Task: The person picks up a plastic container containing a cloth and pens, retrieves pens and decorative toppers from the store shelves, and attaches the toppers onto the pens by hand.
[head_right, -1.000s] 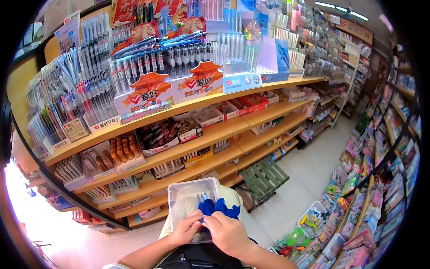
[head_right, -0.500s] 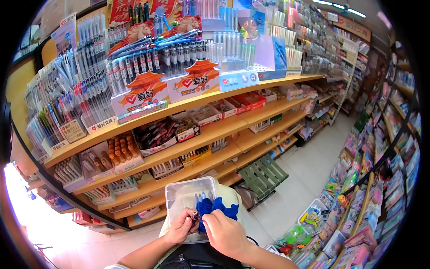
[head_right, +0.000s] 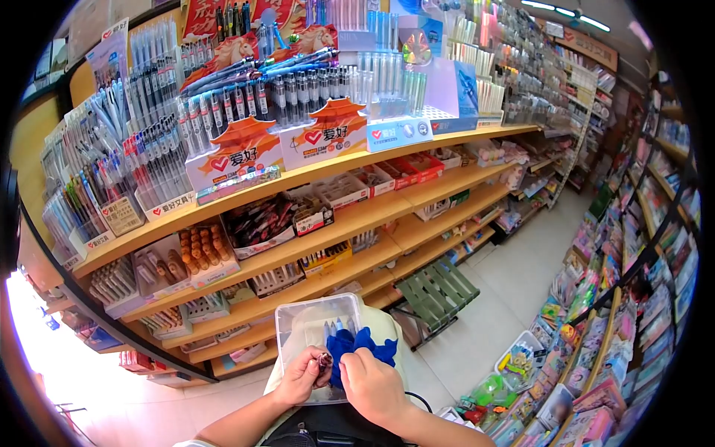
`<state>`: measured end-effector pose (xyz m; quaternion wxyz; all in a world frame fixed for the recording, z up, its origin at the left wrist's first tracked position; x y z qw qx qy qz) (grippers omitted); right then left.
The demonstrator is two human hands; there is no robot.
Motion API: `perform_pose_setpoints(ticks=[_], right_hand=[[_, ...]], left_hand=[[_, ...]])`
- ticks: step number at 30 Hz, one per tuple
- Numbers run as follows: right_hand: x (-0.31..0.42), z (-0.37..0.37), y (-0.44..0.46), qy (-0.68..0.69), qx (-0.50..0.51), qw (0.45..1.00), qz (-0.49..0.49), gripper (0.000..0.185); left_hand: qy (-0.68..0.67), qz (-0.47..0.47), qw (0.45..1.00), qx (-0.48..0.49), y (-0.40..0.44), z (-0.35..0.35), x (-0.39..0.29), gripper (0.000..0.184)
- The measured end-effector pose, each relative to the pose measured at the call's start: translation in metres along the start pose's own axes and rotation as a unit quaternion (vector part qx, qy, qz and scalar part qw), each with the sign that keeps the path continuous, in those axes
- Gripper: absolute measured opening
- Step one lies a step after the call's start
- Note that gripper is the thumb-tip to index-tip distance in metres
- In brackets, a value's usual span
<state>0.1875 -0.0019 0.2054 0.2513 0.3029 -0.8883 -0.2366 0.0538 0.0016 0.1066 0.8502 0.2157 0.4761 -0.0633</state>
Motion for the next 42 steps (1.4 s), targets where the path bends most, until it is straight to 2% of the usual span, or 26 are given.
perform_pose_setpoints(ticks=[8,16,22,32,35,38,40,42], right_hand=[[0.005,0.001,0.003,0.01,0.004,1.0,-0.029,0.014],[0.006,0.004,0.0,-0.002,0.022,1.0,-0.019,0.013],[0.004,0.0,0.0,0.069,-0.036,0.997,-0.024,0.013],[0.006,0.001,0.0,-0.014,0.013,0.999,-0.031,0.014],[0.007,-0.001,0.001,-0.013,0.009,0.999,-0.034,0.015],[0.009,-0.005,0.004,0.026,-0.028,0.999,-0.034,0.015],[0.011,-0.007,0.005,0.054,-0.051,0.996,-0.044,0.015],[0.003,-0.017,0.009,0.061,-0.06,0.996,-0.013,0.014]], left_hand=[[-0.006,-0.01,1.0,-0.001,0.0,0.0,0.001,0.02],[0.092,0.031,0.995,-0.012,0.003,0.003,-0.001,0.011],[0.095,0.044,0.994,-0.013,0.004,0.006,-0.006,0.011],[0.103,0.039,0.994,-0.014,0.004,0.006,-0.004,0.009],[0.17,0.051,0.984,-0.009,0.006,0.005,-0.004,0.008],[0.304,0.117,0.945,0.014,0.011,0.009,-0.01,0.009],[0.176,0.044,0.983,-0.022,0.007,0.009,-0.008,0.011],[0.083,-0.003,0.996,-0.034,0.005,0.005,-0.003,0.017]])
Point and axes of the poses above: each hand's wrist, its own y-axis towards the middle knuckle, its own z-axis out of the palm, x = y × z, the point moved 4 cm from there along y, towards the middle knuckle, and after that the axes turned 8 degrees about -y, right-handed, at the moved point
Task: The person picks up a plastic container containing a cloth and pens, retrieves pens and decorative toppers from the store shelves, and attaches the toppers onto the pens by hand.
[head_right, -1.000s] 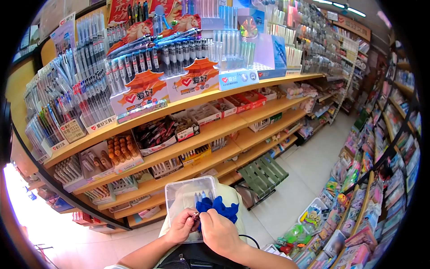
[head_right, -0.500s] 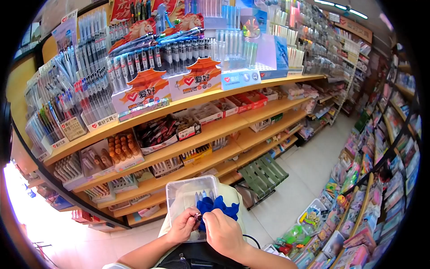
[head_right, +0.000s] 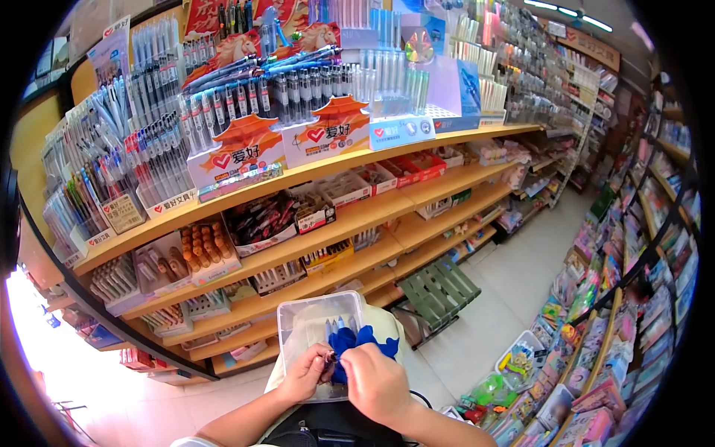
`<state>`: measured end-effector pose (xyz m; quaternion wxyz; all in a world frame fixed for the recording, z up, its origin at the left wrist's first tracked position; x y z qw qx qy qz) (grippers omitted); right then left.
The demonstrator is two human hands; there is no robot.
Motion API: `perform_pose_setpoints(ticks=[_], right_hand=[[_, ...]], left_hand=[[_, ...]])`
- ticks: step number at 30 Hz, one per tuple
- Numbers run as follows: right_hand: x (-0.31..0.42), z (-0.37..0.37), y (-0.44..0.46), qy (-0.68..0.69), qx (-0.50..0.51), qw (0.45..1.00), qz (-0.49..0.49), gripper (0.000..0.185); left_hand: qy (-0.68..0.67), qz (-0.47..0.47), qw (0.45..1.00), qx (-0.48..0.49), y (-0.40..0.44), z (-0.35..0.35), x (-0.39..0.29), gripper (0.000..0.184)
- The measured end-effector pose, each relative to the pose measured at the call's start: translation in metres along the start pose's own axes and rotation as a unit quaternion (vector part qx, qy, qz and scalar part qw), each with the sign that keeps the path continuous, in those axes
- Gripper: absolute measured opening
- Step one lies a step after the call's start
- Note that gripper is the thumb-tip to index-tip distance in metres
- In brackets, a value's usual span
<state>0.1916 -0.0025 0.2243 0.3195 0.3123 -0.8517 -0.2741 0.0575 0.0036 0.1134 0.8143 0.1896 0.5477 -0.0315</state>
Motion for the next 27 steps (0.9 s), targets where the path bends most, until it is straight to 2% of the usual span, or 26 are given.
perform_pose_setpoints(ticks=[3,15,19,24,27], right_hand=[[-0.006,-0.004,-0.001,-0.002,0.012,1.0,0.021,0.014],[-0.003,0.017,-0.007,-0.043,0.051,0.997,-0.03,0.015],[-0.002,0.022,-0.008,-0.048,0.059,0.996,-0.04,0.015],[-0.001,0.018,-0.006,0.04,0.025,0.999,-0.015,0.016],[-0.001,0.01,-0.003,0.068,-0.002,0.998,-0.005,0.015]], left_hand=[[-0.057,-0.035,0.998,0.016,-0.001,-0.008,0.006,0.034],[-0.082,-0.05,0.995,0.017,-0.002,-0.004,0.002,0.031],[-0.035,-0.029,0.999,0.015,-0.002,-0.003,0.002,0.029],[-0.025,-0.041,0.999,0.01,-0.002,-0.005,0.003,0.031],[-0.091,-0.099,0.991,-0.021,-0.003,-0.007,0.003,0.033]])
Point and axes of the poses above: each hand's wrist, its own y-axis towards the middle knuckle, its own z-axis out of the palm, x = y × z, the point moved 4 cm from there along y, towards the middle knuckle, and after that the axes turned 8 degrees about -y, right-handed, at the moved point
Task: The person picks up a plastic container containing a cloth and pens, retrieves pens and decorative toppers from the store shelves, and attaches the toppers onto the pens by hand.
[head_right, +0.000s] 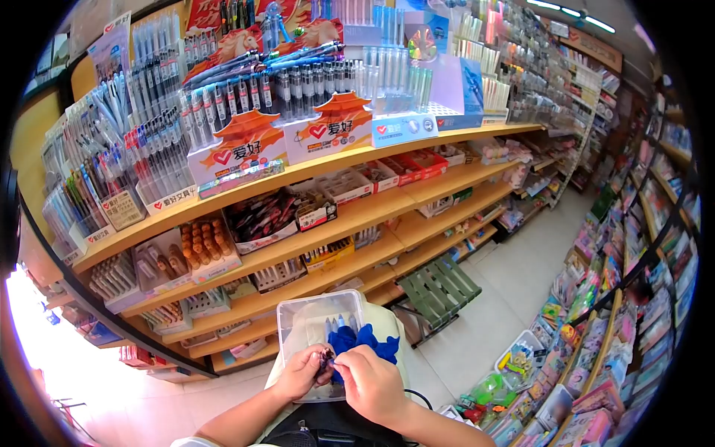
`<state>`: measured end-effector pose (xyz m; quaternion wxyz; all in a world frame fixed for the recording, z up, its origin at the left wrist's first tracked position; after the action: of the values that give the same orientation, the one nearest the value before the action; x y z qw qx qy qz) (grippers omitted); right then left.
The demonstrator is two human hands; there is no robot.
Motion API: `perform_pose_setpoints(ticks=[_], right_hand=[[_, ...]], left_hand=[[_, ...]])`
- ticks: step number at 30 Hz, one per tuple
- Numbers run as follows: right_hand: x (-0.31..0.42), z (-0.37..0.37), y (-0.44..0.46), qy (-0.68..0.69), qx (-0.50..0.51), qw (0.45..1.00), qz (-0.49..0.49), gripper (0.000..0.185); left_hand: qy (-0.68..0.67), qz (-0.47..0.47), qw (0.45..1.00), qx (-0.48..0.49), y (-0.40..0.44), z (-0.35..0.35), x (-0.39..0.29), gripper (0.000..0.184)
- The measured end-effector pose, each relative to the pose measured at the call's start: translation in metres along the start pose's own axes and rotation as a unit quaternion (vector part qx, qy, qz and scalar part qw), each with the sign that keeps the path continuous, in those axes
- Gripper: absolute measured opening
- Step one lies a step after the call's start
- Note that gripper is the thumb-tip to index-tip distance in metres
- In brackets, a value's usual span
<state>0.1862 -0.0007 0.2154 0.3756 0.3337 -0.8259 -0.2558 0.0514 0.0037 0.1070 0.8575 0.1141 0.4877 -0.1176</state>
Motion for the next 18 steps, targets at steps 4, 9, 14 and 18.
perform_pose_setpoints(ticks=[4,9,14,18], right_hand=[[-0.005,-0.003,0.001,-0.01,0.007,1.0,0.017,0.013],[0.001,0.001,0.002,-0.034,0.031,0.999,-0.002,0.014],[-0.001,0.013,-0.003,-0.09,0.068,0.994,-0.011,0.016],[0.003,0.013,-0.001,-0.09,0.062,0.993,-0.037,0.018]], left_hand=[[-0.114,-0.056,0.992,0.027,-0.001,-0.002,0.003,0.035],[-0.145,-0.083,0.985,0.038,-0.003,0.0,0.001,0.036],[-0.047,-0.046,0.998,0.017,0.0,0.002,0.001,0.032],[0.061,-0.014,0.998,0.01,0.001,-0.005,0.008,0.026]])
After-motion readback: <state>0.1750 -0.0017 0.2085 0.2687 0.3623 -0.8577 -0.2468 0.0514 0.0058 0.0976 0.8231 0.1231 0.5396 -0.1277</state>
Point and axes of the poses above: each hand's wrist, its own y-axis towards the middle knuckle, its own z-axis out of the palm, x = y × z, the point moved 4 cm from there along y, towards the middle knuckle, and after that the axes turned 8 degrees about -y, right-handed, at the moved point
